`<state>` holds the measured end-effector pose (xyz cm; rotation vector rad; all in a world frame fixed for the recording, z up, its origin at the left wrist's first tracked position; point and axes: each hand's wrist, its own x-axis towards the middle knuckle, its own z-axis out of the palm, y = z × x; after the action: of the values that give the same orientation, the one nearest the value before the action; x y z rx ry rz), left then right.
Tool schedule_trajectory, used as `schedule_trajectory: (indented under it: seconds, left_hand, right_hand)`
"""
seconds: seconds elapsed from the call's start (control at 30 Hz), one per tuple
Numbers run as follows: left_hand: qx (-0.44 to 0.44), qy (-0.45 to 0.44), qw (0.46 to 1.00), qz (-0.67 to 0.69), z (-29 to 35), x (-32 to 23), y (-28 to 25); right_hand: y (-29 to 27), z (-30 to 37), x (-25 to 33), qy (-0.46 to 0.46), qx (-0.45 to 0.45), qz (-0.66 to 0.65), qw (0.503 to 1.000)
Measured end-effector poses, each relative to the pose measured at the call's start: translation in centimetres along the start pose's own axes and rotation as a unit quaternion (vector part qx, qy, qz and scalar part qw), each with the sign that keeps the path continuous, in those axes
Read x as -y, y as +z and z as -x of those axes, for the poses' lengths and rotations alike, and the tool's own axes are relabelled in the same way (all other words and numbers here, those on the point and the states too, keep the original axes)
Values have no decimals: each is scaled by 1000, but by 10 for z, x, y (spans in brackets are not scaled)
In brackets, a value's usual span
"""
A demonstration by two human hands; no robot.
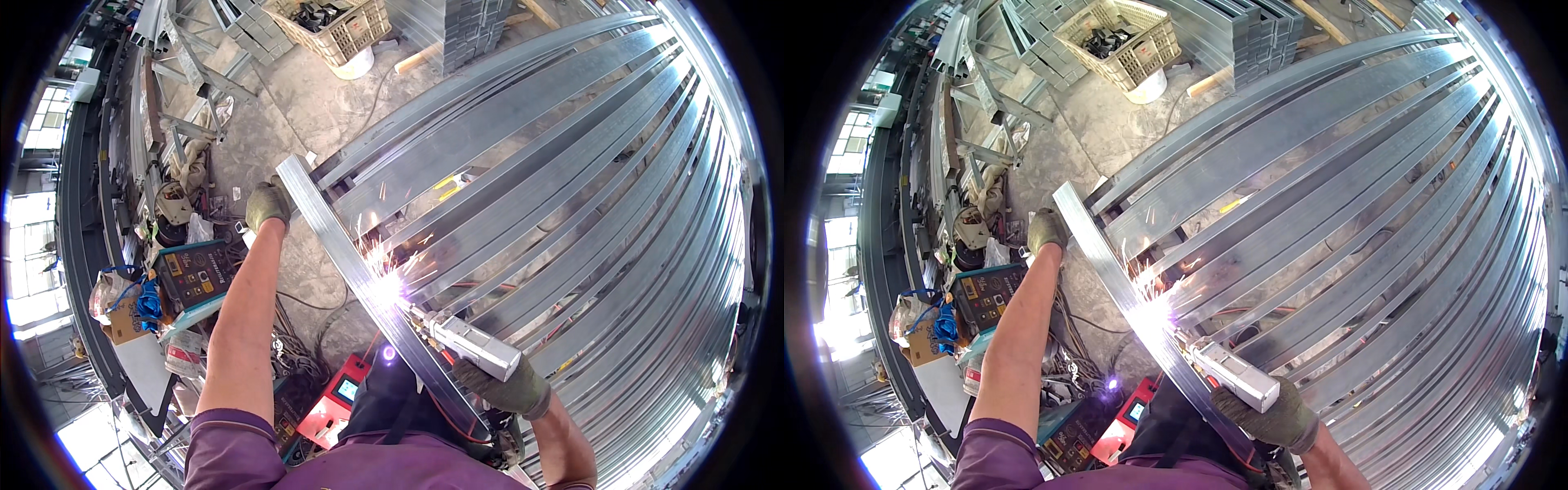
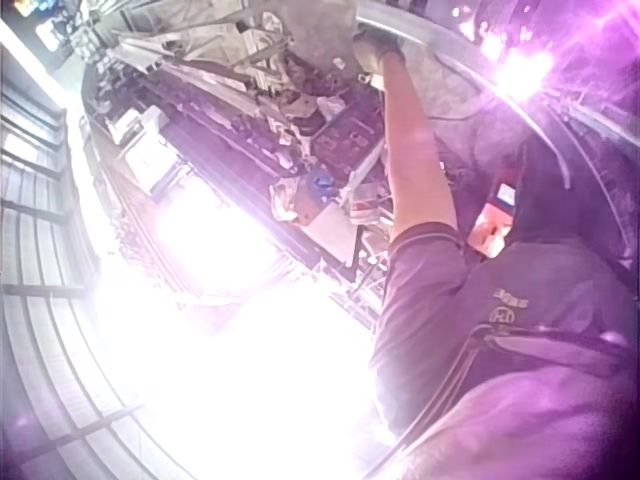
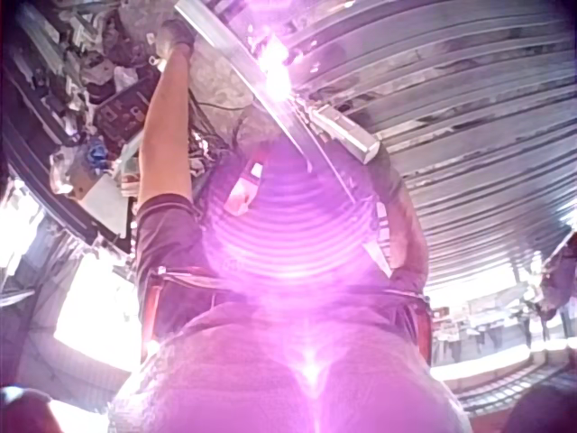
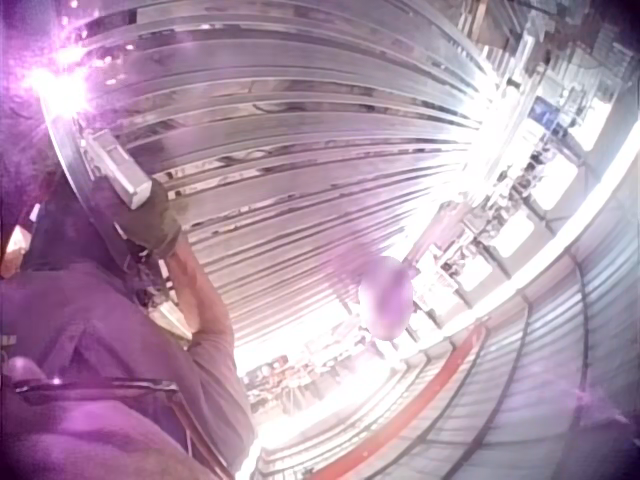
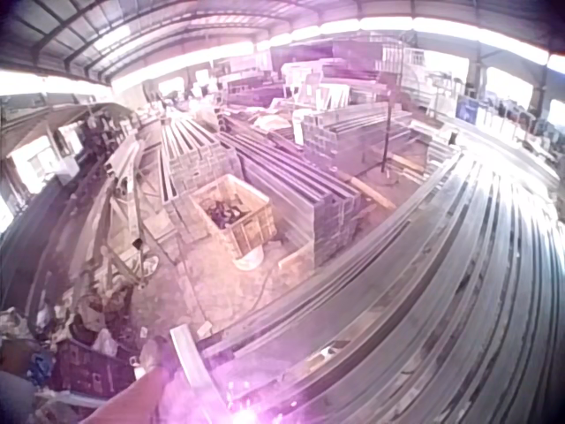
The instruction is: The person welds a metal frame using a handheld welding torch. They move the torch along the joints of the frame, creating sparks and fusing the metal pieces together.
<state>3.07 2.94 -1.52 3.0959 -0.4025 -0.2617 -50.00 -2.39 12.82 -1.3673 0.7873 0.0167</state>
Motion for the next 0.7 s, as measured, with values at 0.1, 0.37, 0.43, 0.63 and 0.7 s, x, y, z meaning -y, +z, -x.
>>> schedule_trajectory:
  seconds: [0.1,0.37,0.43,0.63,0.7]
  left_hand:
    - [2,1,1000,-5,-3,2,2]
    - [2,-3,1000,-1,-6,4,3]
    - [2,-1,1000,2,-2,1,1]
    - [6,1,1000,7,-1,1,-1]
    - [4,-1,1000,6,-3,3,0]
  right_hand:
    - [-1,1,-2,-11,-2,10,1000]
    - [0,4,-8,-22,-3,7,1000]
    - [-1,4,-6,-4,6,21,1000]
    - [-3,5,-1,1,22,31,999]
    - [-2,6,-4,-9,16,31,999]
